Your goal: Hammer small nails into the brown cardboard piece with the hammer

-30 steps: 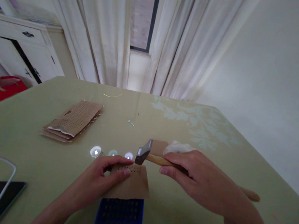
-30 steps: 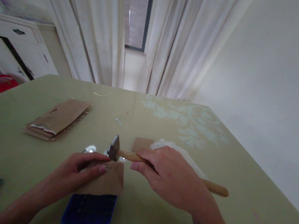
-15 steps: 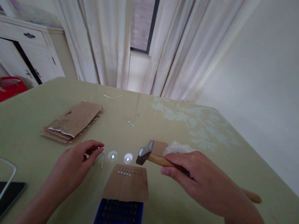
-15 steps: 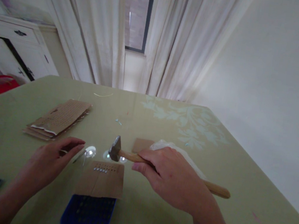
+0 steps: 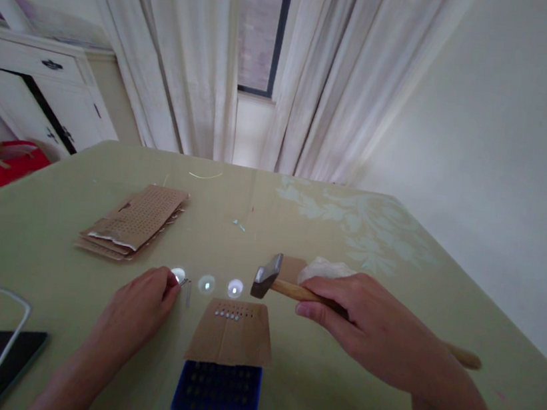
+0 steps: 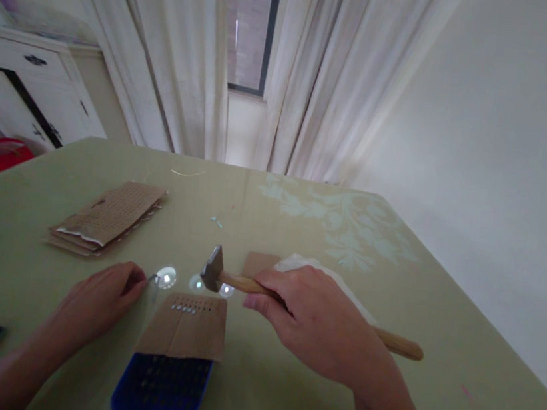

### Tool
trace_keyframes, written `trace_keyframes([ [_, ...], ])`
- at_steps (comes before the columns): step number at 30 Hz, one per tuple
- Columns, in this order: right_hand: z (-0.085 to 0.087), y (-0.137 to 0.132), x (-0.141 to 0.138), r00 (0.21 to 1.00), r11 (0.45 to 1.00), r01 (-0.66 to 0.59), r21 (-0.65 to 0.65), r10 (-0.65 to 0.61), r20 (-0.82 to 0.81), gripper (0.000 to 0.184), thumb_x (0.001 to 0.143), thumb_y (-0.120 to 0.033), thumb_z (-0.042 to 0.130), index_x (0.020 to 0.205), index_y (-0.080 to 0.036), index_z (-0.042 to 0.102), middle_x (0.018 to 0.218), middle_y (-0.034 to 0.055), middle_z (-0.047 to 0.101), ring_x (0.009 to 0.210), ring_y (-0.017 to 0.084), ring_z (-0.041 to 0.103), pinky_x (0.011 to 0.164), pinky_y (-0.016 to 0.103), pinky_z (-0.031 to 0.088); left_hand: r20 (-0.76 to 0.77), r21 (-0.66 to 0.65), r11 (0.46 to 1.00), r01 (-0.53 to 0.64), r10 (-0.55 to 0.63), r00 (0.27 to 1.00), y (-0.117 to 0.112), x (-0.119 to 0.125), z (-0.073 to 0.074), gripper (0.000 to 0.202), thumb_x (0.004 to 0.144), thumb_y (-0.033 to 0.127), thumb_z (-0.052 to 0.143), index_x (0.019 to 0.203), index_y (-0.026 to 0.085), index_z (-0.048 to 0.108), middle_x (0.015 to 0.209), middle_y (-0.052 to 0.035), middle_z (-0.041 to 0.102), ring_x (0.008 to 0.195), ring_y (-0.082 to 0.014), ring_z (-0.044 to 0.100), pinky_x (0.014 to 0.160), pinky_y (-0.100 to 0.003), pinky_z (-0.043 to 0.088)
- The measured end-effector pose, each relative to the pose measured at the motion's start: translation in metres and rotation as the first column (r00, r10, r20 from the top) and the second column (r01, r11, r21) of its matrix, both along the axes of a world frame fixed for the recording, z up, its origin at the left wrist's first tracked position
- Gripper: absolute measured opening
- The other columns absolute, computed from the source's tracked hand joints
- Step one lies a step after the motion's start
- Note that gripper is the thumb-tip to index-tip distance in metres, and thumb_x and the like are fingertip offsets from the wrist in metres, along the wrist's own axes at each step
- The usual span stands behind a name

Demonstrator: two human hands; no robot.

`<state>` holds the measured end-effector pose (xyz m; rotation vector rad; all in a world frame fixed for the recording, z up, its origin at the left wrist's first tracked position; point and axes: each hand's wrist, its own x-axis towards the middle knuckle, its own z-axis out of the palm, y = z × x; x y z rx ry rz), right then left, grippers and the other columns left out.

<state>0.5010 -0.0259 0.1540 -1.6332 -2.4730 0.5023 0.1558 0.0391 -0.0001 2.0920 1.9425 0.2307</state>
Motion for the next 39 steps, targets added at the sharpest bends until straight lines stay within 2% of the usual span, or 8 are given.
trace_keyframes([
  [9, 0.002, 0.001, 0.0, 1.0, 1.0, 0.021, -0.009, -0.02, 0.023, 0.027, 0.113, -0.04, 0.062, 0.106, -0.024, 0.082, 0.096, 0.0048, 0.08, 0.089, 0.025, 0.071, 0.079, 0.035, 0.044, 0.27, 0.112, 0.994, 0.013, -0.043, 0.962, -0.004, 0.011, 0.005, 0.03, 0.102, 0.046, 0.034, 0.102, 0.024, 0.054, 0.11, -0.0179, 0.075, 0.108, -0.0357, 0.073, 0.097, -0.048, 0.054],
  [12, 0.002, 0.001, -0.001, 0.999, 0.999, 0.029, -0.015, -0.028, 0.026, 0.027, 0.113, -0.04, 0.062, 0.106, -0.023, 0.082, 0.096, 0.0053, 0.081, 0.09, 0.026, 0.072, 0.079, 0.034, 0.044, 0.688, 0.056, 0.998, 0.022, -0.055, 0.724, -0.015, 0.034, 0.009, 0.034, 0.107, 0.058, 0.041, 0.109, 0.026, 0.053, 0.129, -0.0147, 0.078, 0.119, -0.0305, 0.072, 0.102, -0.044, 0.055],
  [15, 0.002, 0.002, -0.001, 0.999, 1.0, 0.03, -0.004, -0.03, 0.021, 0.025, 0.112, -0.039, 0.064, 0.108, -0.024, 0.083, 0.096, 0.0054, 0.082, 0.091, 0.026, 0.073, 0.08, 0.034, 0.045, 0.861, -0.123, 0.99, 0.066, 0.073, 0.504, -0.03, 0.055, 0.013, 0.039, 0.108, 0.065, 0.044, 0.105, 0.027, 0.052, 0.129, -0.012, 0.082, 0.114, -0.0281, 0.074, 0.104, -0.043, 0.054],
  [22, 0.003, 0.002, 0.0, 1.0, 1.0, 0.018, 0.015, -0.019, 0.01, 0.028, 0.112, -0.04, 0.063, 0.102, -0.024, 0.083, 0.091, 0.0054, 0.081, 0.084, 0.024, 0.072, 0.076, 0.032, 0.045, 0.864, -0.37, 0.929, 0.001, 0.344, 0.367, -0.043, 0.064, 0.014, 0.052, 0.098, 0.077, 0.057, 0.111, 0.027, 0.058, 0.123, -0.008, 0.086, 0.101, -0.0267, 0.077, 0.086, -0.036, 0.056],
  [28, 0.001, 0.002, -0.001, 0.999, 1.0, 0.025, -0.012, -0.025, 0.027, 0.026, 0.112, -0.039, 0.063, 0.107, -0.024, 0.083, 0.094, 0.0051, 0.082, 0.087, 0.024, 0.074, 0.078, 0.033, 0.047, 0.871, -0.364, 0.931, -0.021, 0.348, 0.347, -0.045, 0.062, 0.016, 0.056, 0.093, 0.08, 0.063, 0.105, 0.025, 0.059, 0.097, -0.0076, 0.087, 0.081, -0.0259, 0.078, 0.068, -0.034, 0.059],
  [33, 0.0, 0.002, 0.001, 1.0, 1.0, 0.014, 0.016, -0.015, 0.022, 0.025, 0.112, -0.04, 0.063, 0.111, -0.025, 0.083, 0.095, 0.0054, 0.082, 0.089, 0.025, 0.074, 0.079, 0.034, 0.047, 0.923, -0.043, 0.99, -0.135, 0.091, 0.374, -0.043, 0.059, 0.031, 0.04, 0.094, 0.063, 0.073, 0.099, 0.024, 0.066, 0.087, -0.0026, 0.081, 0.084, -0.0218, 0.076, 0.078, -0.032, 0.062],
  [36, -0.001, 0.003, 0.0, 0.999, 1.0, 0.002, 0.016, -0.002, 0.033, 0.027, 0.113, -0.042, 0.061, 0.108, -0.024, 0.081, 0.094, 0.0054, 0.081, 0.088, 0.025, 0.074, 0.078, 0.034, 0.046, 0.914, 0.065, 0.996, -0.062, -0.034, 0.404, -0.043, 0.055, 0.033, 0.033, 0.099, 0.052, 0.072, 0.117, 0.025, 0.074, 0.086, -0.002, 0.08, 0.086, -0.0218, 0.078, 0.08, -0.03, 0.063],
  [39, -0.003, 0.004, -0.003, 0.998, 0.999, 0.011, -0.032, -0.008, 0.068, 0.032, 0.115, -0.043, 0.057, 0.1, -0.022, 0.077, 0.092, 0.0046, 0.079, 0.085, 0.024, 0.072, 0.077, 0.035, 0.044, 0.891, 0.114, 0.993, 0.003, -0.104, 0.442, -0.045, 0.052, 0.033, 0.024, 0.104, 0.046, 0.067, 0.105, 0.026, 0.08, 0.092, -0.0036, 0.081, 0.091, -0.0218, 0.079, 0.083, -0.029, 0.063],
])
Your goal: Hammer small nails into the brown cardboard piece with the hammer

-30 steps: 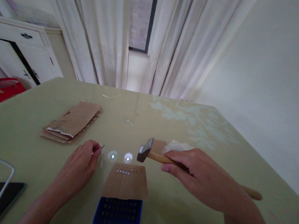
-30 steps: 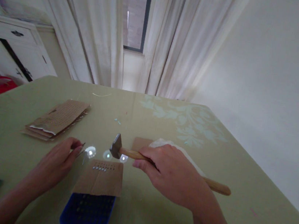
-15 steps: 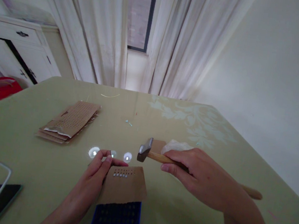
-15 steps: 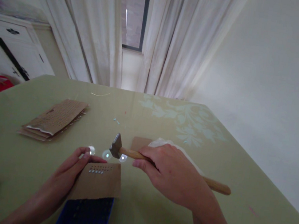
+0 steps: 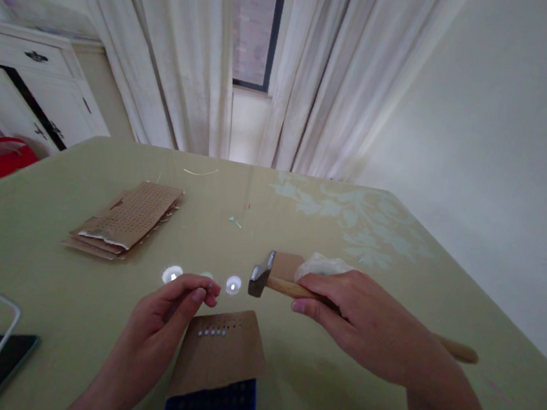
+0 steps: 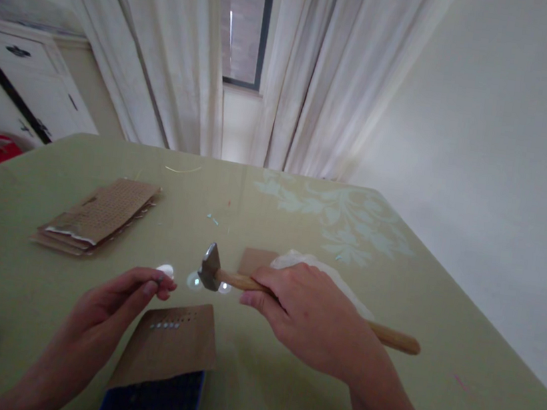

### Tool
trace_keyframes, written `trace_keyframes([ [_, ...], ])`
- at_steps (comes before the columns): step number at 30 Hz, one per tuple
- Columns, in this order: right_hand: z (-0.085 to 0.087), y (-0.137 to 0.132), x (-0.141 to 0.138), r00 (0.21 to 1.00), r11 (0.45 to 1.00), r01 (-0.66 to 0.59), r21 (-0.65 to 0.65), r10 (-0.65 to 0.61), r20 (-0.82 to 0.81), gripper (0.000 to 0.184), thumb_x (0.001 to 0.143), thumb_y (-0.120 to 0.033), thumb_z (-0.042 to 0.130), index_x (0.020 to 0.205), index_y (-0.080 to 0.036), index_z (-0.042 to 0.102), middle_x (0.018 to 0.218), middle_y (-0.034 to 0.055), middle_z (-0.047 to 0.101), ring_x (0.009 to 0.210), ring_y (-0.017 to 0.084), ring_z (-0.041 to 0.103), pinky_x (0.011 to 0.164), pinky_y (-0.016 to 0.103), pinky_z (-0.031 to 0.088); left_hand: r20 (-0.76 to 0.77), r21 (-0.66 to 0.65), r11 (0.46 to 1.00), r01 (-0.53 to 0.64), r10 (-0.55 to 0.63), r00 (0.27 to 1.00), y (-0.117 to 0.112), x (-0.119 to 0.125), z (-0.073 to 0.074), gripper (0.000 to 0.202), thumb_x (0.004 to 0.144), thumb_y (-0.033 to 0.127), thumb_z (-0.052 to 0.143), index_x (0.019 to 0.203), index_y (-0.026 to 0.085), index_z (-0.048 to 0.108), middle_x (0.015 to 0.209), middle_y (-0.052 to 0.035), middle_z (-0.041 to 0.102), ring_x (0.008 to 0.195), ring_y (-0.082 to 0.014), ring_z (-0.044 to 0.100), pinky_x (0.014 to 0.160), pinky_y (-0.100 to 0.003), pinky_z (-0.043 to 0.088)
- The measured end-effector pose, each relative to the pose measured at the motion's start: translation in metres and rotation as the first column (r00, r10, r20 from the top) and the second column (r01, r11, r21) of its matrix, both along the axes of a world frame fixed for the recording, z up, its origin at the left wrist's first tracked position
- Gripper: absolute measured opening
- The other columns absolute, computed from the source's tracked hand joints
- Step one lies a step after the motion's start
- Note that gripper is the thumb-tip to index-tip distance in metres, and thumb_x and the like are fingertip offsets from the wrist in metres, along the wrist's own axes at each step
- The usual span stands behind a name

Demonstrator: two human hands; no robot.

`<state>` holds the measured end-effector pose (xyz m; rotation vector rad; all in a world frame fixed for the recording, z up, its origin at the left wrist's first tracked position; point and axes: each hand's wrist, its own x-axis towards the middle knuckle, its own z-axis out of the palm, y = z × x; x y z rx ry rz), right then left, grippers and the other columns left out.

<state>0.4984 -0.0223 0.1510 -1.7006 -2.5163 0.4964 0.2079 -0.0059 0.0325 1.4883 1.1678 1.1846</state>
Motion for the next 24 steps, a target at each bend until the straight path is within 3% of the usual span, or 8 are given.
trace_keyframes([
  [2, -0.0023, 0.0002, -0.0029, 1.0, 1.0, 0.006, -0.012, -0.006, 0.028, 0.033, 0.116, -0.041, 0.056, 0.099, -0.021, 0.075, 0.092, 0.0054, 0.078, 0.086, 0.025, 0.071, 0.078, 0.036, 0.043, -0.028, 0.069, 0.997, 0.034, -0.032, 0.999, -0.0027, -0.0001, 0.001, 0.025, 0.105, 0.042, 0.064, 0.094, 0.027, 0.079, 0.098, -0.004, 0.081, 0.098, -0.0222, 0.077, 0.086, -0.028, 0.062],
  [5, -0.0049, -0.0003, -0.0064, 0.999, 1.0, -0.005, 0.009, 0.004, 0.036, 0.03, 0.117, -0.039, 0.055, 0.104, -0.02, 0.074, 0.096, 0.0062, 0.078, 0.089, 0.026, 0.071, 0.078, 0.037, 0.041, -0.102, 0.143, 0.984, 0.11, -0.095, 0.99, -0.0077, 0.0009, 0.004, 0.023, 0.106, 0.038, 0.064, 0.093, 0.028, 0.079, 0.1, -0.0041, 0.079, 0.099, -0.0229, 0.074, 0.087, -0.029, 0.059],
  [12, -0.0037, -0.0014, -0.0074, 1.0, 1.0, -0.018, 0.01, 0.018, 0.013, 0.03, 0.117, -0.039, 0.055, 0.103, -0.02, 0.074, 0.095, 0.0056, 0.078, 0.088, 0.025, 0.071, 0.078, 0.037, 0.04, -0.242, 0.064, 0.99, 0.127, -0.108, 0.964, -0.0091, -0.0013, 0.0028, 0.017, 0.099, 0.043, 0.073, 0.093, 0.03, 0.083, 0.094, -0.0041, 0.083, 0.089, -0.0258, 0.076, 0.082, -0.033, 0.059],
  [18, -0.0022, -0.0009, -0.0077, 0.999, 1.0, -0.014, -0.014, 0.014, 0.041, 0.03, 0.117, -0.039, 0.055, 0.107, -0.02, 0.075, 0.098, 0.0074, 0.079, 0.09, 0.026, 0.072, 0.079, 0.037, 0.04, -0.237, 0.019, 0.989, 0.146, -0.137, 0.962, -0.0075, 0.0002, 0.0014, 0.018, 0.099, 0.044, 0.074, 0.091, 0.031, 0.084, 0.092, -0.0023, 0.085, 0.089, -0.0246, 0.078, 0.082, -0.031, 0.06],
  [24, -0.0026, -0.0009, -0.0078, 0.998, 1.0, -0.018, -0.004, 0.018, 0.063, 0.032, 0.117, -0.04, 0.055, 0.097, -0.02, 0.071, 0.091, 0.0054, 0.077, 0.086, 0.025, 0.069, 0.075, 0.036, 0.037, -0.251, 0.063, 0.986, 0.157, -0.136, 0.958, -0.0068, 0.0008, 0.0027, 0.016, 0.098, 0.04, 0.074, 0.09, 0.031, 0.084, 0.089, -0.0006, 0.085, 0.084, -0.0224, 0.079, 0.079, -0.028, 0.06],
])
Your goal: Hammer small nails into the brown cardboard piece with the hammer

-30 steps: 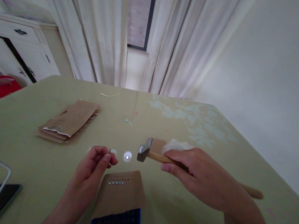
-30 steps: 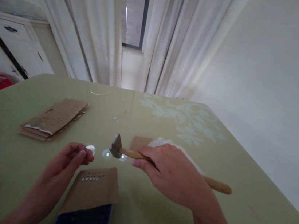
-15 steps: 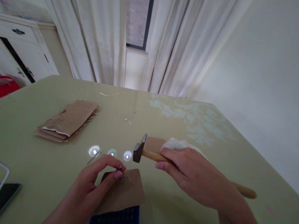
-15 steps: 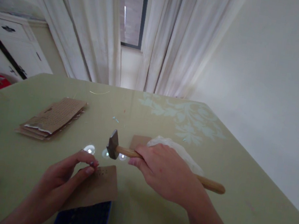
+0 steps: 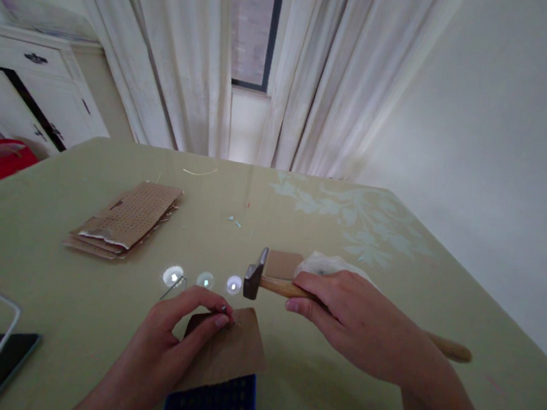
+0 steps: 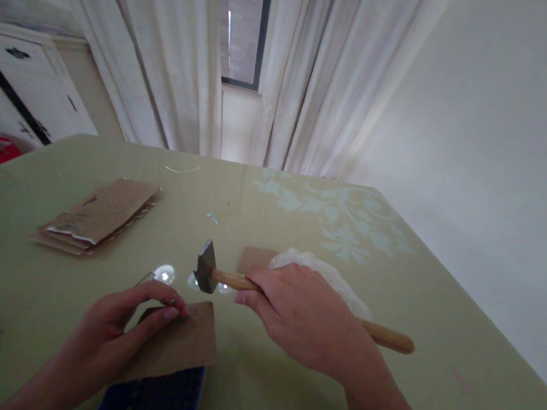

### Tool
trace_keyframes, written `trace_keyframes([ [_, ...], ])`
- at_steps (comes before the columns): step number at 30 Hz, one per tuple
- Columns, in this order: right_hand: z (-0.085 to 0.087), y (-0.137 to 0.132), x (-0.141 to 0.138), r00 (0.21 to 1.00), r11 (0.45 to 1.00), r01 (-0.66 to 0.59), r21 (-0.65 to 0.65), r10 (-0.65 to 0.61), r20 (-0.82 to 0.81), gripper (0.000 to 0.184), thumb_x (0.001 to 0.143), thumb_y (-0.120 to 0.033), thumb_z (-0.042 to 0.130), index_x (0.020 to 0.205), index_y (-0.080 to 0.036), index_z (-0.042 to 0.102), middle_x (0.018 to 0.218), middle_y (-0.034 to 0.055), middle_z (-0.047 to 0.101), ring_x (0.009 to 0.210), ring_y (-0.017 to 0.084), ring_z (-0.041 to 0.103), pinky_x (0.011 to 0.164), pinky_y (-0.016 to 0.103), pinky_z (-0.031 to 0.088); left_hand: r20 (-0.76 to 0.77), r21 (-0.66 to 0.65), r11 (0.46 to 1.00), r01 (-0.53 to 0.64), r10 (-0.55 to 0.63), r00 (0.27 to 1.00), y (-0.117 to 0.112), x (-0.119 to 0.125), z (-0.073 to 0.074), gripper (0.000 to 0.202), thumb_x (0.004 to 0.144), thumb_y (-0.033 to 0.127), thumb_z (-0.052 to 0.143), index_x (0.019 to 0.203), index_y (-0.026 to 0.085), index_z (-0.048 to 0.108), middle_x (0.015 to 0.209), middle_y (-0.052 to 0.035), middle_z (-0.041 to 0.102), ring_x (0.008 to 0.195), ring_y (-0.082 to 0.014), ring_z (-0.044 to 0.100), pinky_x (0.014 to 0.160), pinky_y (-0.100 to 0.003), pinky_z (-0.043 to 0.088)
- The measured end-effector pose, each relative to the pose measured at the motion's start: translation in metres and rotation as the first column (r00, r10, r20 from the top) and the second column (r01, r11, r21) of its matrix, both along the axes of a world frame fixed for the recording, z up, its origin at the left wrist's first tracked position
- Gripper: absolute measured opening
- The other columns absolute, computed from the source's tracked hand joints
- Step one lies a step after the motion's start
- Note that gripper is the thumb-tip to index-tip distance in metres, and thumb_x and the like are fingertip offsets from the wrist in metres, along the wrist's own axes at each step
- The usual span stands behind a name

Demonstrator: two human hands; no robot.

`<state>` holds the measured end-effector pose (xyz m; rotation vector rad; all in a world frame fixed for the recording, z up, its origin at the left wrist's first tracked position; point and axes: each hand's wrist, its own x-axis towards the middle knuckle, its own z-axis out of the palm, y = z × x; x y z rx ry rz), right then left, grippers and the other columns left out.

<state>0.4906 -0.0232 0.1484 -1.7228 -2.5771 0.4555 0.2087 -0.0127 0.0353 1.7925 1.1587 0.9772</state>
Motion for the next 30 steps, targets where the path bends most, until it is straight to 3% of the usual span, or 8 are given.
trace_keyframes([
  [12, 0.002, -0.003, 0.003, 0.994, 0.999, 0.006, 0.038, -0.002, -0.107, 0.033, 0.116, -0.042, 0.053, 0.112, -0.022, 0.078, 0.095, 0.0085, 0.08, 0.091, 0.026, 0.073, 0.08, 0.035, 0.045, 0.02, 0.022, 1.0, -0.005, 0.005, 1.0, -0.001, 0.002, 0.004, 0.018, 0.098, 0.039, 0.073, 0.088, 0.031, 0.085, 0.087, -0.0032, 0.085, 0.082, -0.0249, 0.078, 0.078, -0.031, 0.061],
  [17, 0.008, -0.008, 0.004, 0.995, 0.999, 0.02, 0.035, -0.016, -0.101, 0.035, 0.116, -0.044, 0.054, 0.095, -0.022, 0.073, 0.085, 0.0039, 0.074, 0.082, 0.023, 0.069, 0.076, 0.034, 0.042, 0.026, 0.069, 0.997, 0.021, -0.022, 0.999, -0.002, 0.002, 0.005, 0.018, 0.099, 0.037, 0.072, 0.087, 0.031, 0.085, 0.086, -0.0024, 0.084, 0.079, -0.0231, 0.078, 0.073, -0.029, 0.06],
  [20, 0.014, -0.012, 0.003, 0.983, 0.998, 0.024, 0.05, -0.014, -0.182, 0.039, 0.116, -0.046, 0.052, 0.089, -0.023, 0.065, 0.08, 0.0007, 0.069, 0.076, 0.02, 0.065, 0.07, 0.033, 0.038, 0.012, 0.099, 0.994, 0.037, -0.038, 0.999, -0.001, 0.003, 0.005, 0.018, 0.101, 0.035, 0.072, 0.088, 0.031, 0.084, 0.085, -0.001, 0.084, 0.078, -0.0215, 0.078, 0.073, -0.027, 0.06],
  [23, 0.017, -0.018, -0.003, 0.969, 0.999, 0.006, 0.048, 0.006, -0.247, 0.038, 0.117, -0.045, 0.051, 0.088, -0.024, 0.063, 0.08, -0.0007, 0.069, 0.072, 0.019, 0.063, 0.067, 0.032, 0.036, -0.014, 0.129, 0.99, 0.052, -0.051, 0.999, 0.0, 0.002, 0.003, 0.017, 0.101, 0.034, 0.073, 0.089, 0.031, 0.084, 0.086, -0.001, 0.084, 0.079, -0.022, 0.078, 0.074, -0.028, 0.059],
  [30, 0.012, -0.026, -0.011, 0.981, 0.998, -0.013, 0.062, 0.025, -0.194, 0.033, 0.116, -0.044, 0.054, 0.095, -0.025, 0.07, 0.084, 0.0018, 0.075, 0.077, 0.022, 0.068, 0.07, 0.035, 0.039, -0.044, 0.183, 0.98, 0.079, -0.073, 0.996, -0.002, 0.0, 0.001, 0.014, 0.102, 0.031, 0.073, 0.093, 0.032, 0.083, 0.091, -0.0007, 0.085, 0.083, -0.0223, 0.077, 0.077, -0.029, 0.057],
])
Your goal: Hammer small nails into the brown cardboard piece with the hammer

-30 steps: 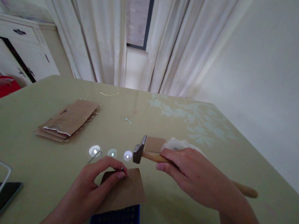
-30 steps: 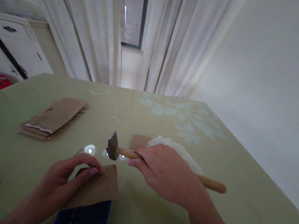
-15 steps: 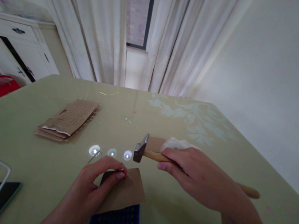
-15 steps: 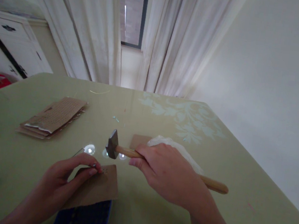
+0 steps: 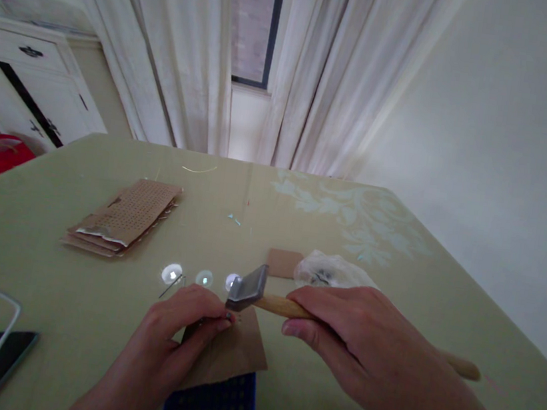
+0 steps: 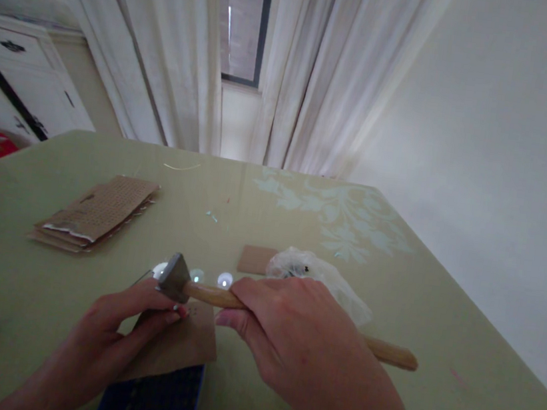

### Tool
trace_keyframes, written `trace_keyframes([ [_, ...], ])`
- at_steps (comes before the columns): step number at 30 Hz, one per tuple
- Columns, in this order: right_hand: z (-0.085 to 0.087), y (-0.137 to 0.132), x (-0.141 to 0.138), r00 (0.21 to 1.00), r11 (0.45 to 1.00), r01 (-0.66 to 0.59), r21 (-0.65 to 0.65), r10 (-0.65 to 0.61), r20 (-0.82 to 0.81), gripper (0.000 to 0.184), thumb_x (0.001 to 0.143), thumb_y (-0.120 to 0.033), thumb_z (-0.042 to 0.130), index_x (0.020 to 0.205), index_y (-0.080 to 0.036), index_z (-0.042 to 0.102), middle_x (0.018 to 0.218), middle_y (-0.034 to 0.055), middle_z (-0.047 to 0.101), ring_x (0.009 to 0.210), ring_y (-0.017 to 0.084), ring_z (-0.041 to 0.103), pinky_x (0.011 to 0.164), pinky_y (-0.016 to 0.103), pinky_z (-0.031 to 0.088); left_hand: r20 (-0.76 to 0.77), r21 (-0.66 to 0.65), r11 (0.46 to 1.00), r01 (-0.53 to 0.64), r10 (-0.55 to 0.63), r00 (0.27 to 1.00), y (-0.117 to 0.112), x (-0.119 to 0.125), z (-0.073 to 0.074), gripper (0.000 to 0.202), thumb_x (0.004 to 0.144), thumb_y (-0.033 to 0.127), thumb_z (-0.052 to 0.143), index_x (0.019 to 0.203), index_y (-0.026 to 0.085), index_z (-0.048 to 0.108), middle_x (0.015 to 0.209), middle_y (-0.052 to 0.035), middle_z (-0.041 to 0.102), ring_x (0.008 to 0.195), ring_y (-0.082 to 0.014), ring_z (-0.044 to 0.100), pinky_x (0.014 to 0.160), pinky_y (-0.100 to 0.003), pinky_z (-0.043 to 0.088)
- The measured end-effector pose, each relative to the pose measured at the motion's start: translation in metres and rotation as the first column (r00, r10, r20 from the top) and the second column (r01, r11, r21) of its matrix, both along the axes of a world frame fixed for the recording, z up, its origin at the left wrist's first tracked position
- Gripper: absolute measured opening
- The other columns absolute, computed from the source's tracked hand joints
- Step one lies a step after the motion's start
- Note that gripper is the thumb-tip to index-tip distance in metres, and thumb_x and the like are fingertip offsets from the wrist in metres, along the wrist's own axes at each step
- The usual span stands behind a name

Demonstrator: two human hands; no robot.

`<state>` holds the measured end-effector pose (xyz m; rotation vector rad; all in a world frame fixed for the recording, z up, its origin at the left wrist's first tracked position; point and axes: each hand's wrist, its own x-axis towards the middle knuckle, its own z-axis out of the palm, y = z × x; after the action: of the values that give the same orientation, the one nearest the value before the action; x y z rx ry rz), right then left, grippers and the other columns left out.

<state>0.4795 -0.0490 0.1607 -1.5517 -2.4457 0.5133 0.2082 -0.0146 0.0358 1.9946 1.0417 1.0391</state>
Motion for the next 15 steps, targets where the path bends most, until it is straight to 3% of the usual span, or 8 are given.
trace_keyframes([
  [3, 0.0012, -0.0001, 0.0, 0.998, 0.999, 0.042, 0.029, -0.041, -0.054, 0.037, 0.116, -0.046, 0.051, 0.091, -0.024, 0.067, 0.083, 0.0014, 0.073, 0.074, 0.02, 0.066, 0.068, 0.035, 0.038, -0.004, 0.007, 1.0, 0.028, -0.028, 1.0, 0.0003, 0.0001, -0.0004, 0.015, 0.104, 0.03, 0.07, 0.097, 0.032, 0.083, 0.091, -0.0009, 0.084, 0.085, -0.0221, 0.077, 0.078, -0.029, 0.058],
  [8, -0.0001, 0.0005, -0.0035, 0.999, 0.999, 0.008, -0.051, -0.006, 0.036, 0.033, 0.115, -0.046, 0.054, 0.095, -0.026, 0.071, 0.085, 0.0019, 0.077, 0.079, 0.024, 0.072, 0.07, 0.038, 0.041, -0.022, 0.023, 0.998, 0.05, -0.05, 0.999, 0.0014, -0.0013, -0.0032, 0.015, 0.103, 0.027, 0.071, 0.094, 0.031, 0.082, 0.094, -0.0008, 0.084, 0.085, -0.0216, 0.077, 0.078, -0.029, 0.057],
  [12, -0.0022, -0.0003, -0.0035, 1.0, 1.0, 0.019, -0.022, -0.02, -0.018, 0.039, 0.116, -0.048, 0.049, 0.092, -0.025, 0.069, 0.084, 0.0031, 0.076, 0.078, 0.024, 0.072, 0.071, 0.038, 0.043, -0.011, 0.017, 0.999, 0.036, -0.036, 0.999, 0.001, -0.0011, -0.0014, 0.015, 0.103, 0.028, 0.072, 0.095, 0.033, 0.083, 0.092, -0.0007, 0.085, 0.084, -0.0225, 0.078, 0.079, -0.03, 0.058],
  [15, -0.0035, 0.0001, -0.0033, 0.999, 0.999, 0.01, -0.046, -0.009, 0.036, 0.034, 0.115, -0.047, 0.055, 0.094, -0.025, 0.072, 0.084, 0.0034, 0.078, 0.079, 0.025, 0.073, 0.071, 0.038, 0.043, -0.036, 0.013, 0.999, 0.045, -0.044, 0.998, 0.0005, -0.0012, 0.0002, 0.016, 0.102, 0.03, 0.072, 0.09, 0.031, 0.082, 0.089, -0.0013, 0.084, 0.081, -0.022, 0.076, 0.077, -0.029, 0.058],
])
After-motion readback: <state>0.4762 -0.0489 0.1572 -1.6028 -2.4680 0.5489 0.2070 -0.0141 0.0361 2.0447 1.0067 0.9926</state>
